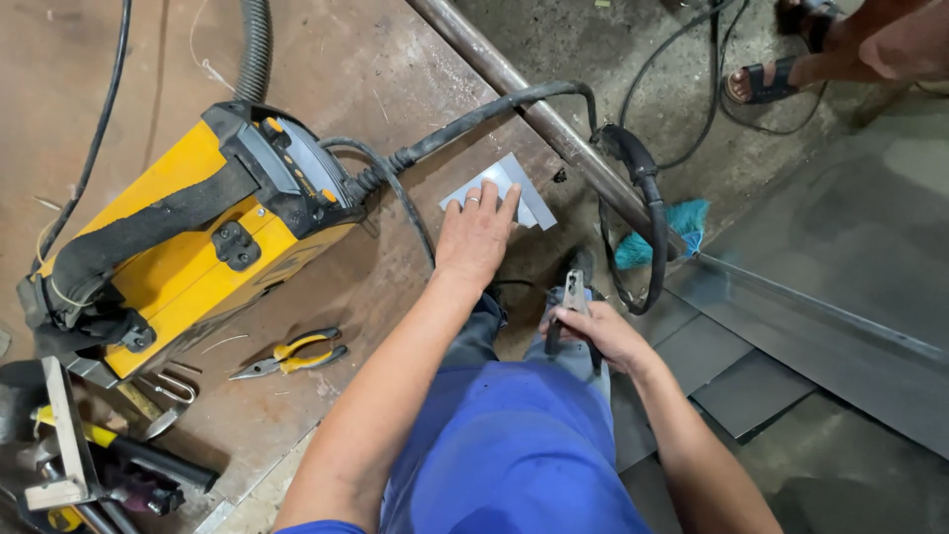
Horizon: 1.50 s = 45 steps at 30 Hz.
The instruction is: The person prepares an arc welding setup on a workbench: they uncoil the welding machine cable, pick up small metal pieces and a welding electrode, adjust the machine's control knobs, trim the electrode with pliers, position a metal piece on the bench, and strike an arc to weld the piece before stepping back.
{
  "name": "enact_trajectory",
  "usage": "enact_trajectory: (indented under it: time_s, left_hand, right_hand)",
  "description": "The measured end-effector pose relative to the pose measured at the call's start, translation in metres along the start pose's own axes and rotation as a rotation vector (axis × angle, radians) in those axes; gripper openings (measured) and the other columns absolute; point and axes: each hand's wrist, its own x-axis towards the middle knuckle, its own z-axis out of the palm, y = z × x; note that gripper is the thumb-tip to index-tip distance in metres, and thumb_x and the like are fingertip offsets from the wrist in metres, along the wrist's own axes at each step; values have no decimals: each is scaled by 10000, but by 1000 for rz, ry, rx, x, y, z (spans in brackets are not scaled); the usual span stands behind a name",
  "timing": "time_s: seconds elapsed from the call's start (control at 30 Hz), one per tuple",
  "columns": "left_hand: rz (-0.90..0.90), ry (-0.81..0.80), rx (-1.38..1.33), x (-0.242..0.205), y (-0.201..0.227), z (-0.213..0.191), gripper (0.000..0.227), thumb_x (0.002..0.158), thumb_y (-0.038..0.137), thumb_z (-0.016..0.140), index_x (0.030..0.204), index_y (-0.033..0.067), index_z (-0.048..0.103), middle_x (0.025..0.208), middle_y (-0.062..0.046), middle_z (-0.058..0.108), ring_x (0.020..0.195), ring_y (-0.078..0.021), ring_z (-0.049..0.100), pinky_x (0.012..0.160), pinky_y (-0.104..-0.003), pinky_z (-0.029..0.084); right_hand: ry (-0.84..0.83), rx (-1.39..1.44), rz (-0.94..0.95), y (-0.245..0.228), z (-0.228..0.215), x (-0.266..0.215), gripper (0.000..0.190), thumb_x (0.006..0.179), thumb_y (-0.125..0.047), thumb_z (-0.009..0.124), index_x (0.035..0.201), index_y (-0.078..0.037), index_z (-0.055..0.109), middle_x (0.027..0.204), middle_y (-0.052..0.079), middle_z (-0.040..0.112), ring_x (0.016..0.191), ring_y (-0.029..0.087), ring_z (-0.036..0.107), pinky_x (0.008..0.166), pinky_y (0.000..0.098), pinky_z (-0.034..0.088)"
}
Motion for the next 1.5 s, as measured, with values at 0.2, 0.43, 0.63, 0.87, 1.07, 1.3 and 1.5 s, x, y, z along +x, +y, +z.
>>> enact_trajectory:
  time_s: [0.2, 0.43, 0.63, 0.87, 1.07, 1.3, 1.5]
  left_hand:
    - [-8, -20, 1, -3, -2, 10, 552, 925, 125, 565, 1471, 184, 512, 1315, -148, 558, 1186, -299, 584, 874, -454, 479]
    - [-11, 2, 13, -2, 1, 6, 559, 901, 106, 555, 1456, 172, 527, 1346, -175, 547, 1157, -301, 592, 849, -446, 479]
    - [-3, 8, 24, -3, 1, 8, 572, 910, 109, 560, 1478, 152, 512, 1354, -178, 543, 1150, -300, 590, 860, -446, 476]
    - [-9, -17, 73, -2, 2, 9, 612, 896, 107, 556, 1500, 148, 473, 1382, -180, 524, 1150, -292, 583, 880, -456, 474]
    - [-17, -24, 84, -2, 3, 10, 601, 914, 116, 554, 1508, 143, 465, 1395, -186, 521, 1141, -289, 584, 906, -480, 472]
    - [-25, -28, 50, -1, 6, 7, 611, 903, 125, 566, 1506, 123, 468, 1400, -203, 518, 1147, -305, 582, 930, -506, 473]
    - [-40, -27, 33, -1, 7, 12, 619, 900, 133, 575, 1508, 110, 462, 1411, -217, 512, 1160, -319, 582, 962, -522, 474]
  right_hand:
    - [245, -277, -8, -18, 3, 20, 316, 896, -228, 627, 1134, -21, 635, 1029, 178, 705, 926, 278, 711, 759, 420, 495]
    - [619, -1015, 125, -84, 54, 26, 520, 818, -397, 686, 1087, 48, 672, 1070, 321, 707, 1044, 469, 680, 938, 500, 528]
    - [650, -1027, 204, -109, 67, 36, 544, 801, -388, 712, 1121, 50, 682, 1105, 319, 691, 1078, 464, 669, 951, 492, 523]
    - [647, -1022, 174, -111, 65, 55, 569, 792, -402, 742, 1120, 60, 691, 1104, 325, 698, 1088, 448, 675, 955, 476, 528]
    - [598, -1021, 131, -104, 54, 62, 570, 782, -389, 728, 1132, 59, 684, 1093, 322, 704, 1079, 439, 680, 950, 469, 529]
    - [554, -964, 135, -108, 50, 60, 594, 765, -457, 722, 1081, 47, 715, 1010, 284, 736, 983, 402, 728, 886, 455, 550]
    - [427, -586, -224, -92, 27, 59, 552, 851, -482, 786, 1040, 33, 720, 911, 108, 742, 804, 145, 645, 721, 311, 530]
